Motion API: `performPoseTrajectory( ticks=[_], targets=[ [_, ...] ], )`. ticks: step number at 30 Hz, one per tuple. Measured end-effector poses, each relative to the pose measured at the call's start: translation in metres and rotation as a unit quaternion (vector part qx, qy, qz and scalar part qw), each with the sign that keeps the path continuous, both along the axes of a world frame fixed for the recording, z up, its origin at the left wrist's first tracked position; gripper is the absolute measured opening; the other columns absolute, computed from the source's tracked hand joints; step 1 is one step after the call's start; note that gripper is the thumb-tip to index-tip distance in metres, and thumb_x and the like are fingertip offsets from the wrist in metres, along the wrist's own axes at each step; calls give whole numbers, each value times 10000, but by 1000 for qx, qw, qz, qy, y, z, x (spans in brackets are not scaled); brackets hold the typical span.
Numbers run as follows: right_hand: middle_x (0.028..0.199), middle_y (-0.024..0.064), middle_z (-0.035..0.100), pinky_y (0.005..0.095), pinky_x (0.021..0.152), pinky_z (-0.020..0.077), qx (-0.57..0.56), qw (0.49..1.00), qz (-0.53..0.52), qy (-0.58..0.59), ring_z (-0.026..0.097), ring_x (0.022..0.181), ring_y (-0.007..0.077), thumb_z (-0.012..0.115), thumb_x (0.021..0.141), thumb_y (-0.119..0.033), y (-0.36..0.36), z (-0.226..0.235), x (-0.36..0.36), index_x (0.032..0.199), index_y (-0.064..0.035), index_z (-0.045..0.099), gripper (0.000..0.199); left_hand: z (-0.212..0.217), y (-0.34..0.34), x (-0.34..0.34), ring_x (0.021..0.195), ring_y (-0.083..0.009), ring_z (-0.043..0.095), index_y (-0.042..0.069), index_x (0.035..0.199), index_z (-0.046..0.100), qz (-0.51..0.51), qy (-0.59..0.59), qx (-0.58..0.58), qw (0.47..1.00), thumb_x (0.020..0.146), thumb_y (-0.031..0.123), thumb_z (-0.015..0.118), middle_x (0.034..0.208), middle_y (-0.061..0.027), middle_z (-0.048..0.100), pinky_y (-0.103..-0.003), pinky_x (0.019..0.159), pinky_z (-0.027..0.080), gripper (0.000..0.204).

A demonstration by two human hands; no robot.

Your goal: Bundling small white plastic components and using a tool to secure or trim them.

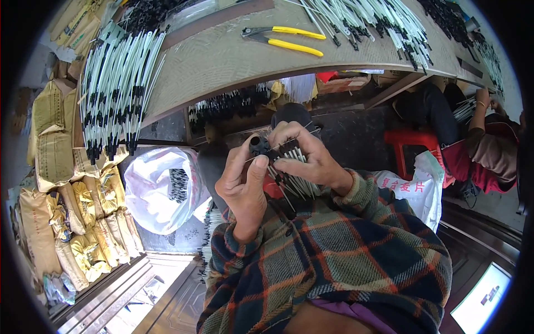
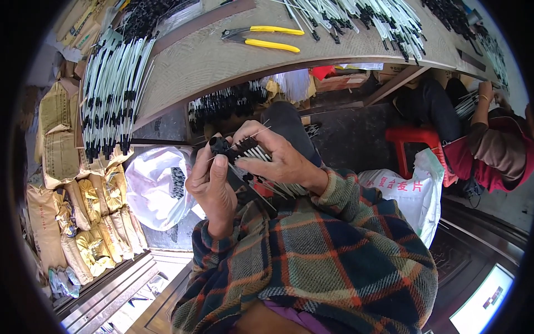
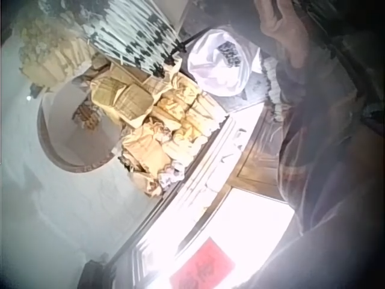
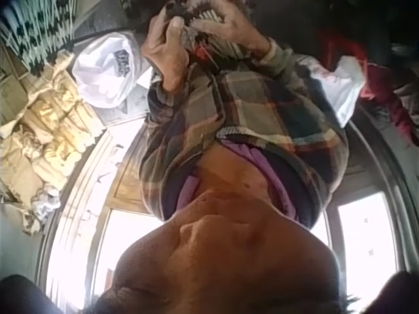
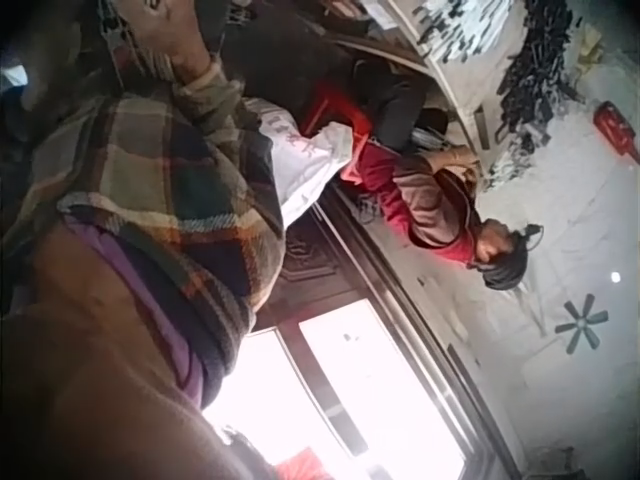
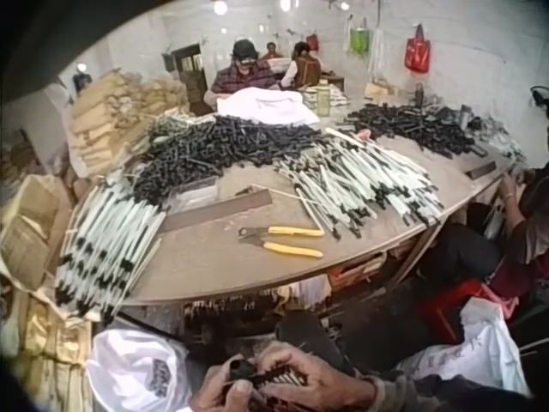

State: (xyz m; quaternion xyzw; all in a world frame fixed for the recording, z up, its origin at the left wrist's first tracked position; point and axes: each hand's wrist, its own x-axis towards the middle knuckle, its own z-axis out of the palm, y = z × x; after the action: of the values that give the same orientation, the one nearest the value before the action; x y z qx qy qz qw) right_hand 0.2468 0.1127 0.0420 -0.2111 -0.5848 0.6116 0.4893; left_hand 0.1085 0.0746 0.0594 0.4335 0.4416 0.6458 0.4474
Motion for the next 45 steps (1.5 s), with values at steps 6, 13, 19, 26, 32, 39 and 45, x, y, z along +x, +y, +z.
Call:
performPoseTrajectory(
  ticks=[6, 13, 19, 26, 32, 39, 45],
  targets=[
    [913, 55, 442, 261, 790, 344, -51, 998, -17, -29, 434, 863, 124, 551, 789, -66, -5, 5, -1, 1033, -11, 447, 272, -1, -2, -3, 911, -166, 564, -98, 1102, 525, -12, 27, -18, 999, 835, 67, 568, 1031, -152, 590, -272, 844, 431, 317],
    [779, 24, 560, 233, 615, 411, 59, 985, -66, -146, 508, 681, 86, 593, 783, -105, -2, 3, 7, 1002, 34, 554, 262, 3, -4, -8, 915, -177, 567, -100, 1126, 498, -51, -71, -63, 994, 866, 119, 530, 1023, -157, 588, -278, 840, 439, 342],
    [825, 29, 582, 235, 629, 421, -65, 991, 26, -114, 520, 720, 81, 598, 797, -117, -1, 5, 17, 1024, 25, 559, 271, 2, -1, -12, 902, -176, 573, -92, 1113, 499, -116, -91, -72, 986, 846, 237, 581, 996, -139, 595, -279, 831, 448, 432],
    [866, 0, 508, 210, 691, 384, -128, 991, 36, 18, 471, 781, 60, 625, 775, -144, -8, 1, 16, 959, -6, 513, 256, 2, 3, -16, 913, -170, 569, -77, 1097, 515, -198, -99, -88, 971, 818, 311, 619, 1000, -125, 595, -276, 827, 444, 490],
    [866, -6, 453, 215, 665, 352, -131, 990, 54, 1, 433, 759, 65, 641, 742, -130, -6, 5, 16, 912, -48, 475, 252, 4, 8, -15, 908, -174, 528, -70, 1041, 578, -216, -82, -34, 972, 810, 204, 629, 992, -131, 563, -282, 853, 394, 362],
    [762, -2, 486, 204, 614, 346, -140, 990, 27, 3, 440, 688, 66, 648, 760, -130, -3, 6, 17, 833, -19, 521, 184, -3, 7, -18, 879, -171, 540, -65, 1009, 597, -185, -102, -24, 977, 792, 186, 648, 976, -133, 569, -271, 811, 425, 336],
    [661, -12, 526, 218, 523, 350, -1, 997, -1, -77, 463, 590, 62, 659, 765, -137, 3, 14, 20, 825, -7, 579, 164, -4, 13, -25, 819, -178, 569, -61, 960, 614, -208, -113, -24, 971, 777, 212, 665, 940, -153, 593, -284, 750, 470, 333]
  ],
)
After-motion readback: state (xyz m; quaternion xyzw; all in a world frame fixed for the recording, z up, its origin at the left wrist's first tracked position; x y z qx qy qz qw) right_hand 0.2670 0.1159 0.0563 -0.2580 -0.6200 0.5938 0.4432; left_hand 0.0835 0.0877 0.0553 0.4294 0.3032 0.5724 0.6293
